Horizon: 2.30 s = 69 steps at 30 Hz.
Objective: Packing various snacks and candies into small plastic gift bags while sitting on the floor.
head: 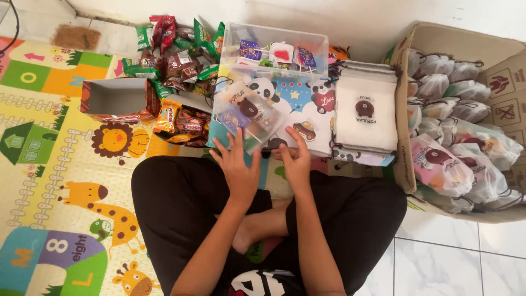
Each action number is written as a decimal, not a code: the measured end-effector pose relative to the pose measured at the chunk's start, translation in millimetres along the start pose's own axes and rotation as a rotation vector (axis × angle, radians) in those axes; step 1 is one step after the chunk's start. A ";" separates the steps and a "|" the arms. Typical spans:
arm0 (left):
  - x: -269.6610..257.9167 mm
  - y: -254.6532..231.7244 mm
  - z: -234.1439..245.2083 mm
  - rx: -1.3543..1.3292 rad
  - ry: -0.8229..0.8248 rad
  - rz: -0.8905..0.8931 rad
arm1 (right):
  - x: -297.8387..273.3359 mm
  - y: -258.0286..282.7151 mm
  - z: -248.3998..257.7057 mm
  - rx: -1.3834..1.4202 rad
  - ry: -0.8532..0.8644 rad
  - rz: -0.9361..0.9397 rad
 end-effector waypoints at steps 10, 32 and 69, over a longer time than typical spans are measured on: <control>16.6 38.4 33.7 -0.192 -0.159 0.091 | 0.5 -6.9 -2.2 0.057 -0.051 0.005; 27.3 71.3 51.5 -0.614 0.024 0.293 | 5.6 -40.5 -26.0 0.123 0.101 -0.024; 29.7 110.2 39.9 -0.555 -0.134 0.624 | -29.0 -65.9 -64.2 0.161 0.187 -0.433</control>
Point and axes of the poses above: each hand's wrist, its own x-axis towards the middle knuckle, its own z-axis out of the back of the hand, y = z × x, the point moved 6 cm from there along x, towards the middle knuckle, and after that the axes turned 11 degrees about -z, right-handed, at the moved point
